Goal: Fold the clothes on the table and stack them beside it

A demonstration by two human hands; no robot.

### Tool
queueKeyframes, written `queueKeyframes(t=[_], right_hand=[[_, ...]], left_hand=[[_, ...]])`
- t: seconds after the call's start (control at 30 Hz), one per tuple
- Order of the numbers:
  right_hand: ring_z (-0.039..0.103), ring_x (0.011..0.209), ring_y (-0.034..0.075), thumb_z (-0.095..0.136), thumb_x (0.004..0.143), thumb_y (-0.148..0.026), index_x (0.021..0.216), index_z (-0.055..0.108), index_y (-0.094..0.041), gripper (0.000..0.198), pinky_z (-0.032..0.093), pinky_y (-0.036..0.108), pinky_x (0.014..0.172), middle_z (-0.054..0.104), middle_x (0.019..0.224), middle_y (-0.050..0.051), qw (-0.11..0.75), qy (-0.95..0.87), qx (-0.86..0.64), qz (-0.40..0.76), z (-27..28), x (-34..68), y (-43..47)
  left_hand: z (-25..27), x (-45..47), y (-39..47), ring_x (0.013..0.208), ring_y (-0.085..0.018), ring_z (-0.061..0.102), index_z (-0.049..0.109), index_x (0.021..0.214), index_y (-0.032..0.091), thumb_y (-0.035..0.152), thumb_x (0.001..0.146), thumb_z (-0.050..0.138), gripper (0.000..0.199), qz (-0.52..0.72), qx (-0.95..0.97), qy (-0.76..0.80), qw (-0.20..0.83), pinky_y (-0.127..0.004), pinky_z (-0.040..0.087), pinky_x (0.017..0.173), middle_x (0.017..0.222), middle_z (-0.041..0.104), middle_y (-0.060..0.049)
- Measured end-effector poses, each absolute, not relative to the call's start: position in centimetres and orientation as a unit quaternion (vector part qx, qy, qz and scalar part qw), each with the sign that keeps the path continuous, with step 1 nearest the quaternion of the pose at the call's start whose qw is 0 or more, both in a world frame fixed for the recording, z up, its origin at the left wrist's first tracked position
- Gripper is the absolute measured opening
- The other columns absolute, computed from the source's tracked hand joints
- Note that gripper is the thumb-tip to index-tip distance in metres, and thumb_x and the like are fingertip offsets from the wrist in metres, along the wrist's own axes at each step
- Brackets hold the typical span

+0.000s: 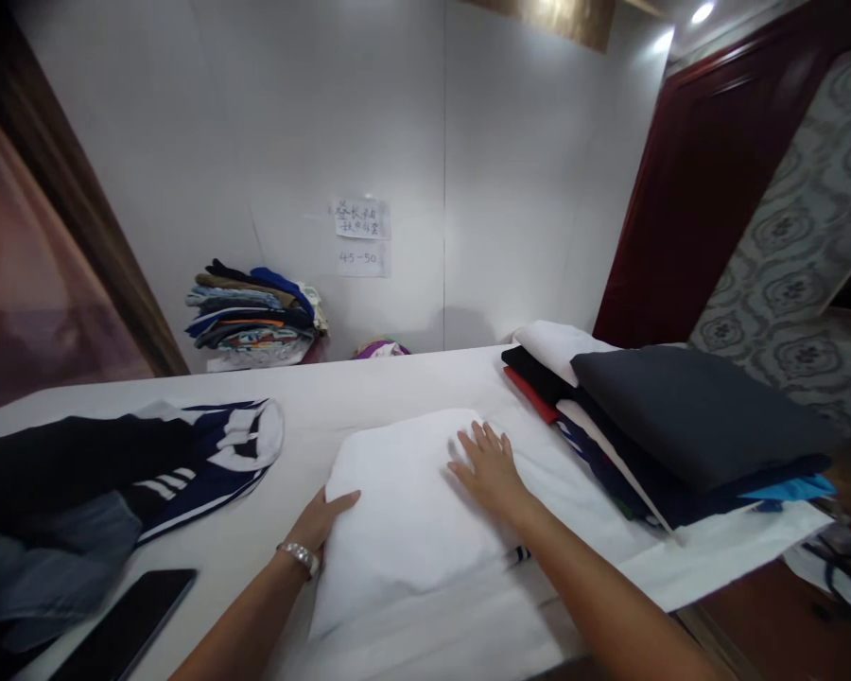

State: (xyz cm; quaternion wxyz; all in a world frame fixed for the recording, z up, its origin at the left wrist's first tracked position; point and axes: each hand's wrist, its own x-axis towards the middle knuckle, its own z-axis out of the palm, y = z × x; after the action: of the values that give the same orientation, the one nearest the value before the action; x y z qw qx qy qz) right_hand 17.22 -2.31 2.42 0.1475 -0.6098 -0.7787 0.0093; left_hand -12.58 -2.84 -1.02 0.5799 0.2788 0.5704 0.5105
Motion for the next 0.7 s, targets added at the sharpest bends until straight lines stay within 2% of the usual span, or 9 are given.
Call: queueKeyframes(t=[0.1, 0.3, 0.47, 0.6, 0.7], right_hand=[[0.014, 0.144, 0.03, 0.031, 0.092, -0.06, 0.144, 0.036, -0.024, 0.064, 0.018, 0.057, 0.111, 0.024, 0.154, 0.012, 0.151, -0.796, -0.587, 0.0, 3.0, 15.8, -0.3], [0.024, 0.139, 0.038, 0.039, 0.092, -0.054, 0.14, 0.043, -0.023, 0.058, 0.024, 0.065, 0.105, 0.029, 0.152, 0.016, 0.099, -0.787, -0.608, 0.037, -0.5, 15.4, 2.3], [0.025, 0.14, 0.035, 0.041, 0.091, -0.052, 0.139, 0.045, -0.024, 0.055, 0.023, 0.064, 0.105, 0.032, 0.151, 0.014, 0.121, -0.786, -0.606, 0.023, -1.9, 15.8, 2.8], [0.022, 0.141, 0.033, 0.045, 0.088, -0.053, 0.138, 0.047, -0.027, 0.056, 0.018, 0.058, 0.111, 0.03, 0.152, 0.009, 0.127, -0.763, -0.624, 0.109, -0.9, 16.4, 3.0], [0.023, 0.142, 0.029, 0.048, 0.085, -0.054, 0.136, 0.049, -0.029, 0.057, 0.018, 0.051, 0.115, 0.035, 0.15, 0.005, 0.199, -0.739, -0.618, 0.179, -0.1, 17.8, 2.2]], left_hand=[[-1.4, -12.6, -2.6, 0.067, -0.021, 0.07, 0.061, 0.103, 0.014, 0.007, 0.065, 0.078, 0.043, 0.51, 0.272, 0.57, 0.584, -0.032, 0.058, 0.06, 0.084, 0.073, -0.008], [-1.0, -12.4, -2.8, 0.072, -0.021, 0.07, 0.062, 0.104, 0.015, 0.004, 0.06, 0.079, 0.048, 0.521, 0.273, 0.573, 0.571, -0.031, 0.058, 0.066, 0.085, 0.073, -0.006], [-0.6, -12.0, -3.2, 0.072, -0.021, 0.069, 0.061, 0.106, 0.014, 0.005, 0.056, 0.08, 0.054, 0.537, 0.276, 0.558, 0.569, -0.033, 0.057, 0.067, 0.084, 0.073, -0.006], [-0.5, -11.8, -3.5, 0.071, -0.022, 0.069, 0.062, 0.103, 0.013, 0.006, 0.054, 0.08, 0.053, 0.543, 0.256, 0.547, 0.584, -0.034, 0.057, 0.066, 0.083, 0.073, -0.008], [-0.2, -11.8, -3.6, 0.069, -0.024, 0.069, 0.061, 0.101, 0.011, 0.01, 0.053, 0.08, 0.052, 0.54, 0.235, 0.534, 0.606, -0.035, 0.057, 0.063, 0.083, 0.073, -0.01]])
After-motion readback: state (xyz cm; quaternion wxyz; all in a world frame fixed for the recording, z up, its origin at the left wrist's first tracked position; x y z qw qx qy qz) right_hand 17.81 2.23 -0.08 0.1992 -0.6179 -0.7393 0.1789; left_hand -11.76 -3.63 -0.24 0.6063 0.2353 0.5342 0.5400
